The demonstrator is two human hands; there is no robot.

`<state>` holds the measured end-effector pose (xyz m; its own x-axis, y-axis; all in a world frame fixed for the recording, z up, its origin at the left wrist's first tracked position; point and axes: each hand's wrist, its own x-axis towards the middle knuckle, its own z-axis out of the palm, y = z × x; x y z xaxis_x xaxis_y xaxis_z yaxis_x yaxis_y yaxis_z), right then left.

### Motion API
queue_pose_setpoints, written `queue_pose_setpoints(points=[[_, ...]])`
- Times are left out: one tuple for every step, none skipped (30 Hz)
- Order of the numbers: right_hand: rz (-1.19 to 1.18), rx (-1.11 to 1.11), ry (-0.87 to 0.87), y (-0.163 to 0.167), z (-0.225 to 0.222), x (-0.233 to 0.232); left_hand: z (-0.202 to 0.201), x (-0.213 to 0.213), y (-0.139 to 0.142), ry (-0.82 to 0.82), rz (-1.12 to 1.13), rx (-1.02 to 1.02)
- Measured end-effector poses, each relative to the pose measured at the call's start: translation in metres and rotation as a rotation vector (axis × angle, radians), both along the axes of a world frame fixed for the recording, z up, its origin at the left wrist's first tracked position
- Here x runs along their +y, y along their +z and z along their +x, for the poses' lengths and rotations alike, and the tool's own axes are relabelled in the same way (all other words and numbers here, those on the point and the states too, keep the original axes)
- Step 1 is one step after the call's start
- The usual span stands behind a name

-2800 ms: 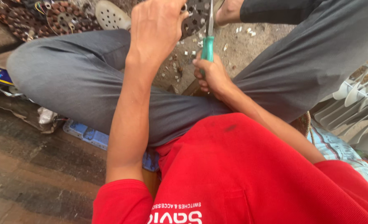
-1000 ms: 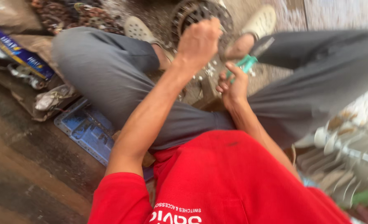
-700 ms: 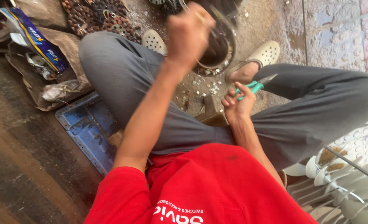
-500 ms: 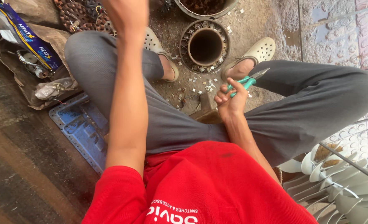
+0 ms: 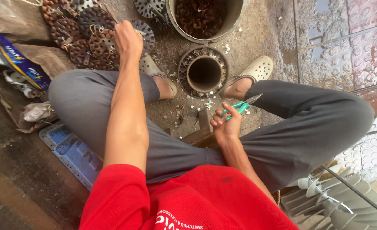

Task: The person sits cross-legged and uses pliers to remove small white plastic pieces from a circular motor stator. The person repeatedly pulls the pieces out and places them into a nearby bucket.

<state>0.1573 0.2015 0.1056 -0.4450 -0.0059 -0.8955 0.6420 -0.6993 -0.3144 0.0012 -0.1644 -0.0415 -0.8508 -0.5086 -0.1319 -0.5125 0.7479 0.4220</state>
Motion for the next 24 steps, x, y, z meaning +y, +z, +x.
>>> queue_pose_setpoints(points=[[-0.005, -0.007, 0.004, -0.001, 0.000, -0.001, -0.003, 0.001, -0.007, -0.026, -0.031, -0.034], [-0.010, -0.010, 0.009, -0.002, 0.000, -0.002, -0.008, 0.002, -0.012, -0.053, -0.062, -0.064], [0.011, -0.019, 0.024, -0.003, -0.001, -0.004, -0.013, 0.004, -0.017, -0.078, -0.092, -0.088], [0.034, -0.030, 0.041, -0.003, -0.001, -0.005, -0.017, 0.006, -0.020, -0.081, -0.106, -0.080], [0.059, -0.042, 0.058, -0.003, -0.002, -0.007, -0.021, 0.009, -0.024, -0.085, -0.117, -0.072], [0.076, -0.052, 0.068, -0.003, -0.003, -0.008, -0.024, 0.012, -0.028, -0.087, -0.128, -0.064], [0.093, -0.063, 0.079, -0.002, -0.003, -0.010, -0.027, 0.016, -0.030, -0.063, -0.085, -0.085], [0.111, -0.077, 0.091, -0.001, -0.004, -0.010, -0.029, 0.020, -0.031, -0.038, -0.040, -0.110], [0.108, -0.069, 0.091, -0.001, -0.004, -0.011, -0.030, 0.024, -0.032, -0.015, 0.004, -0.137], [0.104, -0.063, 0.094, 0.000, -0.005, -0.012, -0.031, 0.028, -0.033, -0.004, 0.041, -0.161], [0.095, -0.057, 0.095, 0.000, -0.005, -0.013, -0.031, 0.032, -0.034, 0.007, 0.073, -0.184], [0.103, -0.062, 0.104, 0.001, -0.005, -0.014, -0.032, 0.034, -0.035, 0.016, 0.102, -0.203], [0.107, -0.068, 0.113, 0.001, -0.005, -0.014, -0.032, 0.036, -0.036, 0.010, 0.117, -0.198], [0.113, -0.074, 0.120, 0.001, -0.005, -0.015, -0.032, 0.039, -0.036, 0.001, 0.133, -0.193], [0.118, -0.078, 0.124, 0.001, -0.005, -0.015, -0.031, 0.042, -0.037, -0.009, 0.151, -0.186], [0.125, -0.077, 0.131, 0.001, -0.005, -0.015, -0.030, 0.045, -0.038, -0.023, 0.143, -0.194], [0.132, -0.072, 0.136, 0.001, -0.005, -0.016, -0.029, 0.049, -0.038, -0.039, 0.135, -0.197], [0.126, -0.065, 0.129, 0.002, -0.005, -0.016, -0.028, 0.053, -0.039, -0.058, 0.129, -0.201], [0.120, -0.060, 0.121, 0.002, -0.006, -0.016, -0.026, 0.057, -0.040, -0.072, 0.145, -0.227], [0.112, -0.055, 0.112, 0.003, -0.006, -0.016, -0.024, 0.061, -0.040, -0.089, 0.159, -0.254], [0.115, -0.059, 0.111, 0.004, -0.006, -0.017, -0.022, 0.063, -0.041, -0.105, 0.171, -0.280], [0.116, -0.061, 0.111, 0.005, -0.007, -0.017, -0.020, 0.064, -0.042, -0.095, 0.258, -0.300], [0.116, -0.064, 0.112, 0.006, -0.007, -0.018, -0.018, 0.064, -0.043, -0.083, 0.344, -0.319], [0.104, -0.062, 0.117, 0.008, -0.008, -0.018, -0.016, 0.063, -0.044, -0.070, 0.430, -0.340]])
